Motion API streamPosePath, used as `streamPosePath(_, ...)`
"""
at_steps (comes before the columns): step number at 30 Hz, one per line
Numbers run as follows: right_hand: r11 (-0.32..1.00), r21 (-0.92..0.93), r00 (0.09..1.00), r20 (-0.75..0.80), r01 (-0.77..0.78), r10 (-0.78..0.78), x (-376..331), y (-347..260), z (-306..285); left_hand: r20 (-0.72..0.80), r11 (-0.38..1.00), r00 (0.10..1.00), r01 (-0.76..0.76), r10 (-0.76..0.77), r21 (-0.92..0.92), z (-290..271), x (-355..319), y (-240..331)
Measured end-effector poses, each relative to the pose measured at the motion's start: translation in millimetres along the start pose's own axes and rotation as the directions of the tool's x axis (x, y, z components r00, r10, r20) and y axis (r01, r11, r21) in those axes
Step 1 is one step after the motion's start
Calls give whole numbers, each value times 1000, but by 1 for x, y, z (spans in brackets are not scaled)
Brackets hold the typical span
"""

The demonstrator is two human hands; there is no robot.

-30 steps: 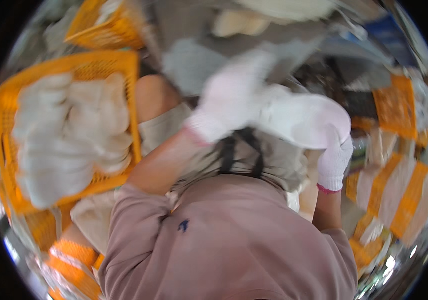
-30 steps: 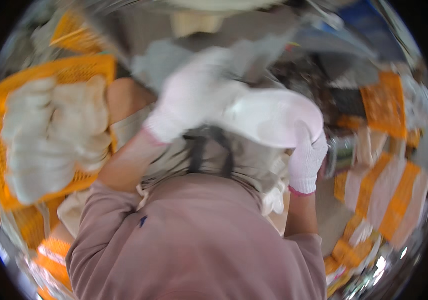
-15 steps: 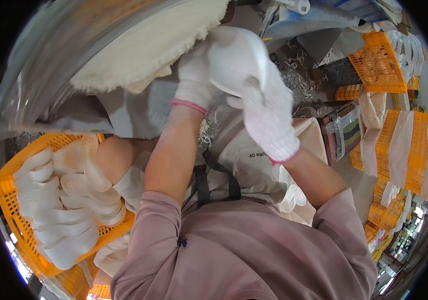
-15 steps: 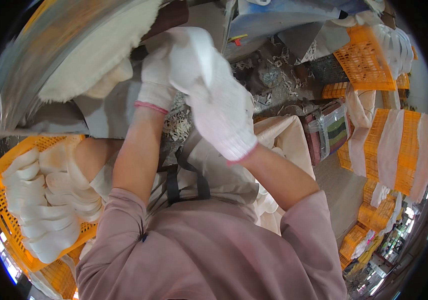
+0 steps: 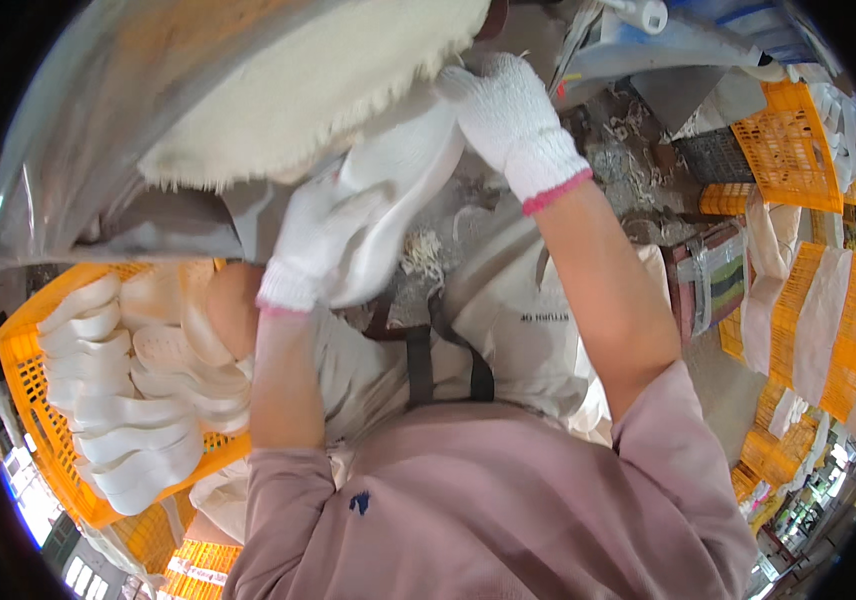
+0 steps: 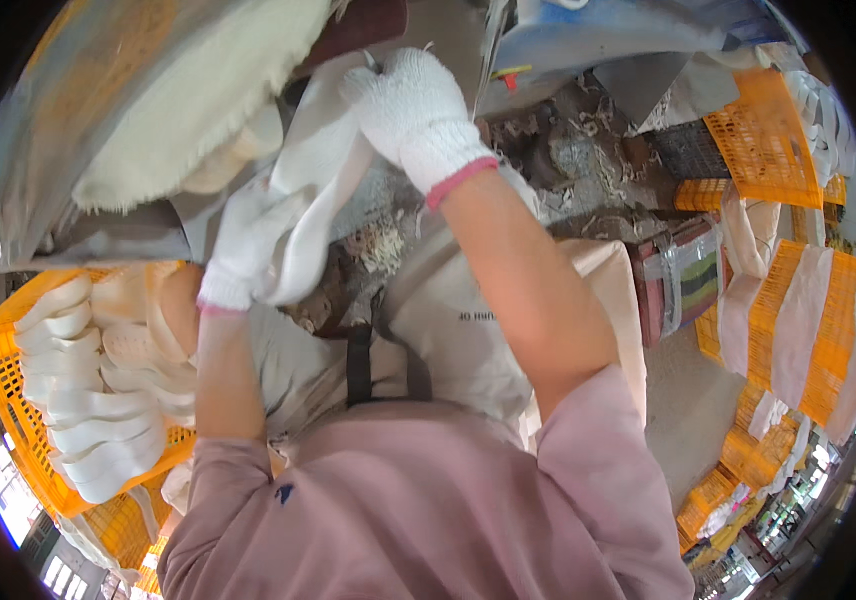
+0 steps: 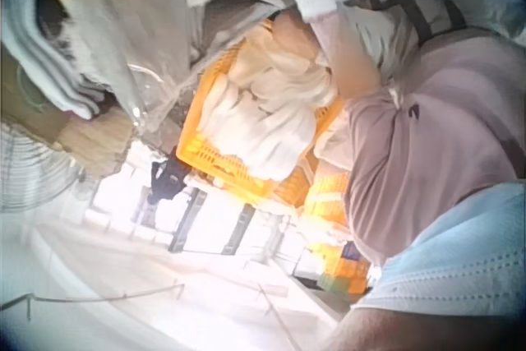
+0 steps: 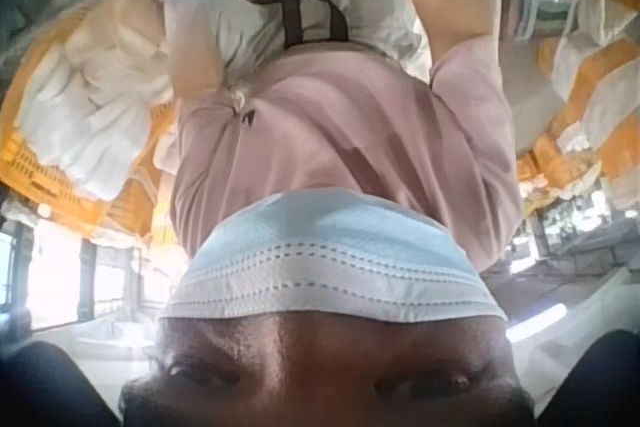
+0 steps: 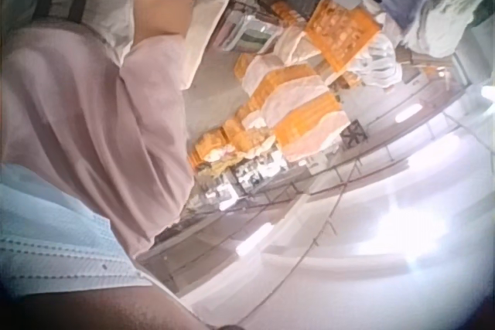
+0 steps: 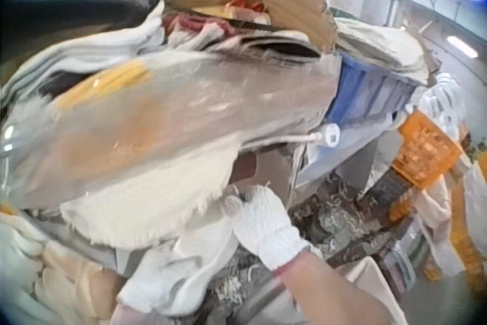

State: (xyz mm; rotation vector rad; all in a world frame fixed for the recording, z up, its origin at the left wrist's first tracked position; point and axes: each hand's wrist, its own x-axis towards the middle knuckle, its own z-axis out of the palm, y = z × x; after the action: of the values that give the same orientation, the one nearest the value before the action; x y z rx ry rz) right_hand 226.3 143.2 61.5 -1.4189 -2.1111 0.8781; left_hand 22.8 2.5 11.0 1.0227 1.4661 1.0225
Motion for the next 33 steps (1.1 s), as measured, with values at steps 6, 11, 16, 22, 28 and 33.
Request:
streamPosePath(6, 972, 106, 977, -23, -209, 212, -86, -20, -25, -309, 606, 948, -207, -69, -769, 133, 55, -8)
streamPosePath(11, 1000, 6, 929, -370, -15, 16, -64, -6, -24, -243, 653, 951, -63, -190, -755, 129, 137, -12)
streamPosePath(16, 996, -83, 993, -113, 34, -43, 1, 11, -5, -176, 927, 976, 184, -132, 326, 9, 71, 5)
streamPosePath(22, 998, -5, 996, -71, -59, 58, -4, -11, -7, -32, 924, 924, 382, -381, 28, 60, 18, -2)
streamPosePath(28, 584, -670, 853, 148, 459, -501, -106, -25, -35, 58, 732, 987, 149, -148, -664, 87, 70, 3)
streamPosePath(33, 656, -483, 812, 287, 580, -508, -123, -15, -5, 116, 213, 990, 130, -75, -968, 63, 17, 4)
